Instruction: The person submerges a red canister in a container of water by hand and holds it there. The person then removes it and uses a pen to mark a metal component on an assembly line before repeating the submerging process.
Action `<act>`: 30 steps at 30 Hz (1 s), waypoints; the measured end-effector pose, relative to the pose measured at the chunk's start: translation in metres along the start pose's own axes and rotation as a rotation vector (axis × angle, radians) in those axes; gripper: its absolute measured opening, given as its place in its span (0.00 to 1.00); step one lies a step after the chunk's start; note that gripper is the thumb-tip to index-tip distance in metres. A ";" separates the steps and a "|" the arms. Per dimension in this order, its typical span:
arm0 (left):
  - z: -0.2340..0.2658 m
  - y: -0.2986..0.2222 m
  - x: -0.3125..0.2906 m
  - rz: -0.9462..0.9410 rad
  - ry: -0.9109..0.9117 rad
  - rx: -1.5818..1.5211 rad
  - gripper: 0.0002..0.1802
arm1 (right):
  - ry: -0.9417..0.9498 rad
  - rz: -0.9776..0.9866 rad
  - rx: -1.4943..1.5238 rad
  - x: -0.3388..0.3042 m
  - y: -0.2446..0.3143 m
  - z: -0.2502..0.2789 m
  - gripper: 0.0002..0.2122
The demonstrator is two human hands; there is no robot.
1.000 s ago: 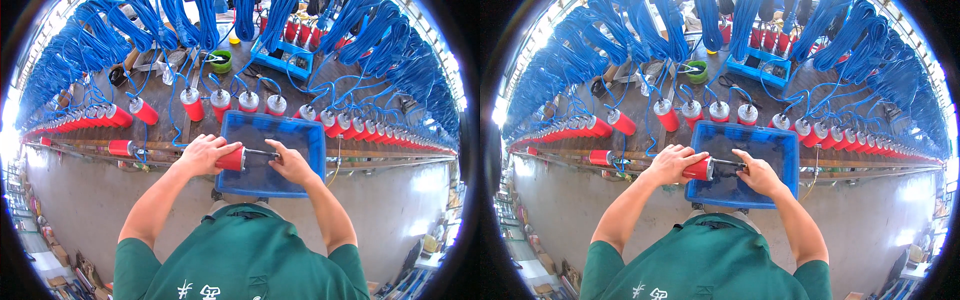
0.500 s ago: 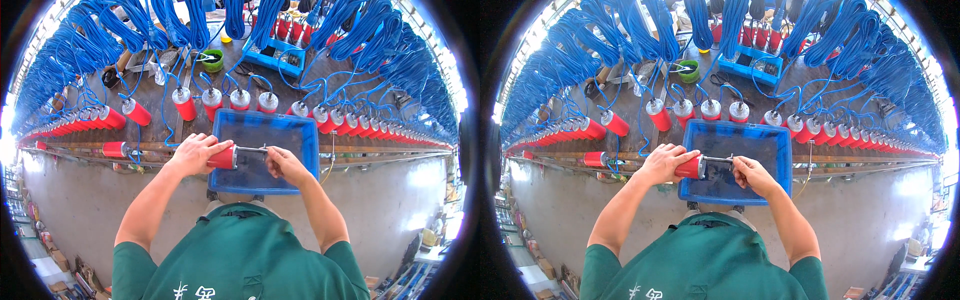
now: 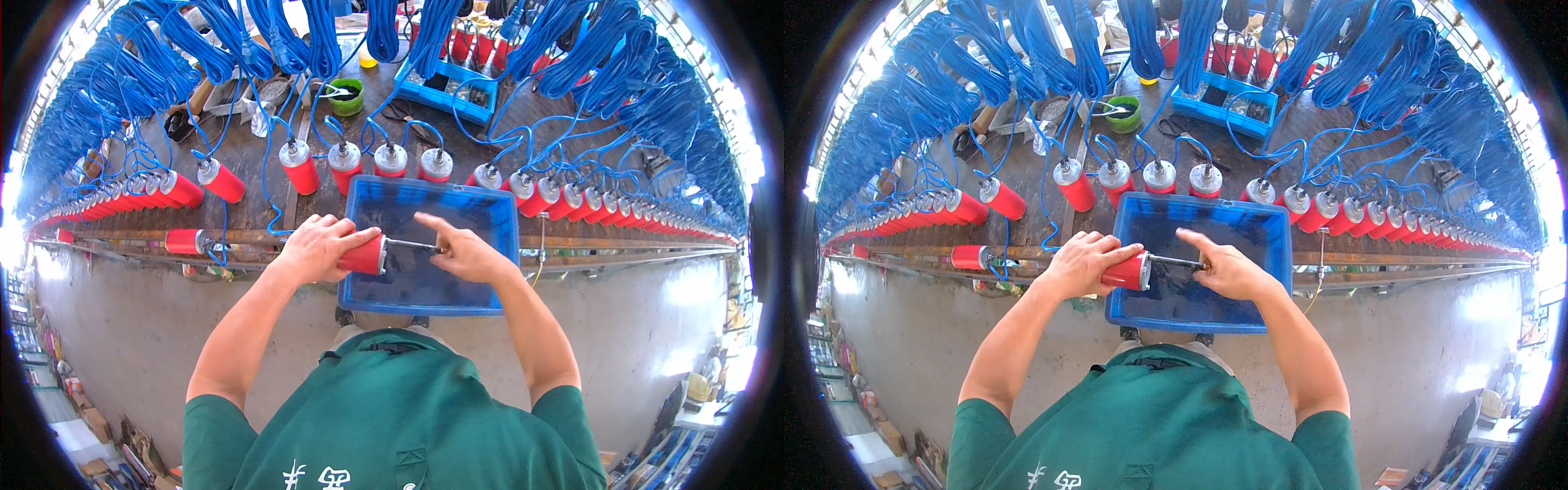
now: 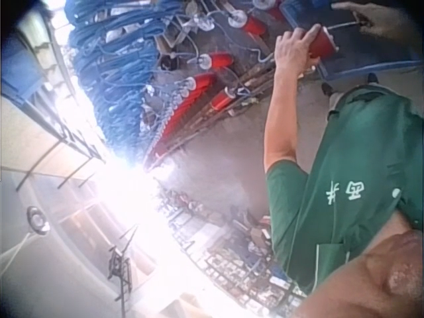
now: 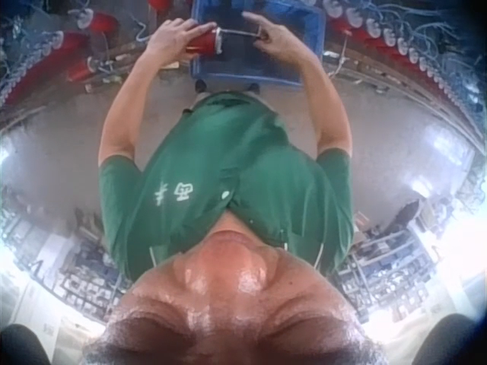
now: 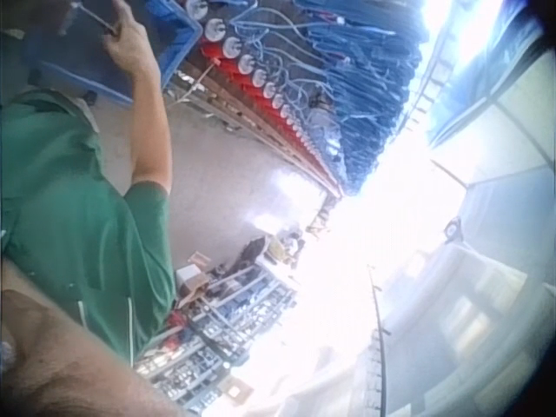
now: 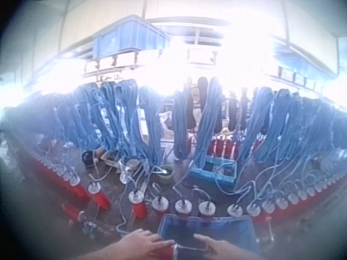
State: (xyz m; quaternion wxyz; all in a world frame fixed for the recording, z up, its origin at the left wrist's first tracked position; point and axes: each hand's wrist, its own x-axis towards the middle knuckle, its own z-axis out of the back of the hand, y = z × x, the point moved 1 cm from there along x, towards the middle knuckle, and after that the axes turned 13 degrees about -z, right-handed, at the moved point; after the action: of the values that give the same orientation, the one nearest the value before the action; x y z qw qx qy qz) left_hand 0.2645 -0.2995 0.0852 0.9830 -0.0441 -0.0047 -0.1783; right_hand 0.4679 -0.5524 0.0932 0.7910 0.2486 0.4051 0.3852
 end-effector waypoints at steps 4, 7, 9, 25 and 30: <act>0.002 -0.001 0.002 -0.010 0.011 0.015 0.56 | -0.109 0.085 -0.569 0.021 -0.007 -0.005 0.24; 0.002 -0.001 0.002 -0.005 0.027 0.012 0.56 | -0.079 0.182 -0.415 0.035 0.010 -0.005 0.18; 0.001 0.000 0.002 -0.002 0.011 0.000 0.56 | 0.232 -0.105 -0.290 0.052 0.025 -0.001 0.19; -0.001 0.001 0.002 -0.007 0.013 0.008 0.56 | 0.348 -0.120 -0.083 0.068 0.026 -0.005 0.21; 0.000 0.001 0.002 -0.007 0.010 0.007 0.57 | 0.155 0.019 -0.380 0.061 0.035 -0.004 0.15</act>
State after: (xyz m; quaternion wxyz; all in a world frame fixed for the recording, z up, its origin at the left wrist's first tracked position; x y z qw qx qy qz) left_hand 0.2666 -0.2992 0.0853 0.9825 -0.0399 -0.0008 -0.1820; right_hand 0.4727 -0.4822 0.0884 0.7865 0.0682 0.3826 0.4800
